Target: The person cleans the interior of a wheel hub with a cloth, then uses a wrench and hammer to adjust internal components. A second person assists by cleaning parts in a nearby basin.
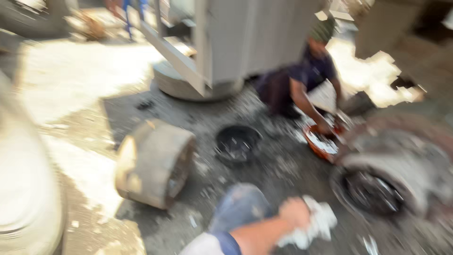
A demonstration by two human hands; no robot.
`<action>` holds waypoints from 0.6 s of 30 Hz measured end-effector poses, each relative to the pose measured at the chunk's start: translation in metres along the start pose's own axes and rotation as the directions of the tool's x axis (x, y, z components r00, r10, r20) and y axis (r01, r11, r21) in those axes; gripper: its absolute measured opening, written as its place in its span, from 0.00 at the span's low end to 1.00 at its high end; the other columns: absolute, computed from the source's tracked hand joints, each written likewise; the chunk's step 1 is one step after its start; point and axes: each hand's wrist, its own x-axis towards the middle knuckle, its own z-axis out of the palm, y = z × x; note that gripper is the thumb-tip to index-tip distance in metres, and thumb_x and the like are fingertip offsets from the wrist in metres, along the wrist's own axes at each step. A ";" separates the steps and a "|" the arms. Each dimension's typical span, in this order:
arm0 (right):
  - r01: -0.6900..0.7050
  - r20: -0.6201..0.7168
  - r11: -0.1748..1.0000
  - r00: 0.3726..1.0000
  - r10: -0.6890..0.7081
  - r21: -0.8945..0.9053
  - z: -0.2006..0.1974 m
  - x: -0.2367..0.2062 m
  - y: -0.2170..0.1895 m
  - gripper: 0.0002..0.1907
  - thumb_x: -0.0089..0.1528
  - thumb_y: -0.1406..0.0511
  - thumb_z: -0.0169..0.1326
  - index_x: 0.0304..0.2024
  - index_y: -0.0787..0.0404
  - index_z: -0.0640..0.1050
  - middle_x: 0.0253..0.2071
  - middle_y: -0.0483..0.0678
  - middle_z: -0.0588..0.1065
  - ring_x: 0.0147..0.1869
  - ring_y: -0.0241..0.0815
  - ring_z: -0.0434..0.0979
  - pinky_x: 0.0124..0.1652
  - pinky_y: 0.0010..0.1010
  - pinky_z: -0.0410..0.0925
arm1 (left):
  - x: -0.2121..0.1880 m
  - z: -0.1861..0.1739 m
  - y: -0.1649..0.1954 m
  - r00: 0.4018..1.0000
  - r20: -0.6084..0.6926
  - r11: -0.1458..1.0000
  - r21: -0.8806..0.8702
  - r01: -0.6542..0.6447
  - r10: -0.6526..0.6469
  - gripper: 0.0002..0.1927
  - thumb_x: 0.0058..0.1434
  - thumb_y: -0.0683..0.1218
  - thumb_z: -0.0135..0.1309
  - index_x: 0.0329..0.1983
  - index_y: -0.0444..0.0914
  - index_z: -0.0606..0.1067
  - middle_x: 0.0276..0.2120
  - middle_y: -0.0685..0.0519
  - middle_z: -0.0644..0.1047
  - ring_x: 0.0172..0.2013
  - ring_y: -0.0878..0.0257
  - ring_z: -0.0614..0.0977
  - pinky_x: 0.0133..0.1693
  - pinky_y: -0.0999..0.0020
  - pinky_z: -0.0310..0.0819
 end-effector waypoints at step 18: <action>-0.105 -0.092 0.930 0.993 0.077 -0.353 -0.083 -0.042 0.086 0.11 0.68 0.66 0.45 0.37 0.66 0.76 0.38 0.48 0.76 0.44 0.38 0.76 0.50 0.31 0.69 | 0.007 -0.002 0.054 0.974 0.202 0.498 -0.857 0.128 0.098 0.26 0.69 0.60 0.50 0.43 0.31 0.78 0.33 0.48 0.81 0.33 0.63 0.79 0.37 0.63 0.76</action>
